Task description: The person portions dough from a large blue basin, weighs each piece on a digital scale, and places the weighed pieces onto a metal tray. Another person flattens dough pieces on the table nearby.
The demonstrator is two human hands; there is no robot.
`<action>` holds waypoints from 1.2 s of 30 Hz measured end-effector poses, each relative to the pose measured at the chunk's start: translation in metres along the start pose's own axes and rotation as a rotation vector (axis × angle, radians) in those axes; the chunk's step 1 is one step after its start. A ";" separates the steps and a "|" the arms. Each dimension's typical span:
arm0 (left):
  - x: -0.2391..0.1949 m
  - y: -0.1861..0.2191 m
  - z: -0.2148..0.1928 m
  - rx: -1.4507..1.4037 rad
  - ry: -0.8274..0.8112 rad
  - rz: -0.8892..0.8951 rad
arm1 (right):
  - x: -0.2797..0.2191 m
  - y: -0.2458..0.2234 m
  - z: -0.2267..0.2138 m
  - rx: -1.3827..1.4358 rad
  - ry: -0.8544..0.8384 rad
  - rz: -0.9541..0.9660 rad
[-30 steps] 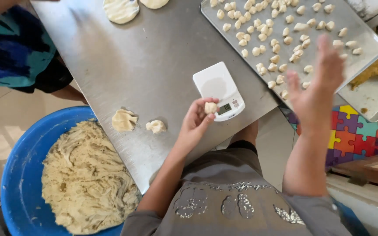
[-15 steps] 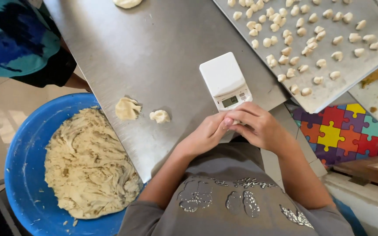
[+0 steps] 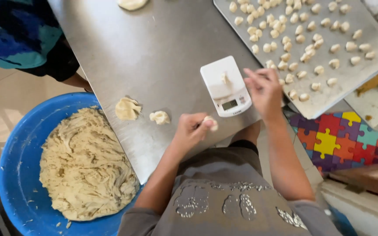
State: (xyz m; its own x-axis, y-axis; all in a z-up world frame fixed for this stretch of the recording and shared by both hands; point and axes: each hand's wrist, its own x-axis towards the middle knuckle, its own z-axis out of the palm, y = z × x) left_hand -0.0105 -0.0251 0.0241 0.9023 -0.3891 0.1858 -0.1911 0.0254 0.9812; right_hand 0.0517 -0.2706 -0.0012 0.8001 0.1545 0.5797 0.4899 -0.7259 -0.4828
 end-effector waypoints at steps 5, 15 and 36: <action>-0.007 0.021 -0.010 -0.009 0.226 0.046 | 0.000 0.009 -0.026 0.041 0.076 0.143; 0.003 -0.015 -0.005 -0.122 0.277 -0.163 | -0.007 -0.009 0.049 -0.249 -0.230 -0.092; 0.017 -0.009 0.013 -0.019 0.023 0.086 | 0.000 -0.074 -0.078 0.176 -0.021 0.018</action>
State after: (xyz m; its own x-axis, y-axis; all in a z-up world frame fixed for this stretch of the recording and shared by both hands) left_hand 0.0013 -0.0433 0.0182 0.8914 -0.3639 0.2701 -0.2608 0.0755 0.9624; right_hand -0.0115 -0.2687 0.0855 0.8154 0.1577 0.5570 0.5269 -0.6007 -0.6013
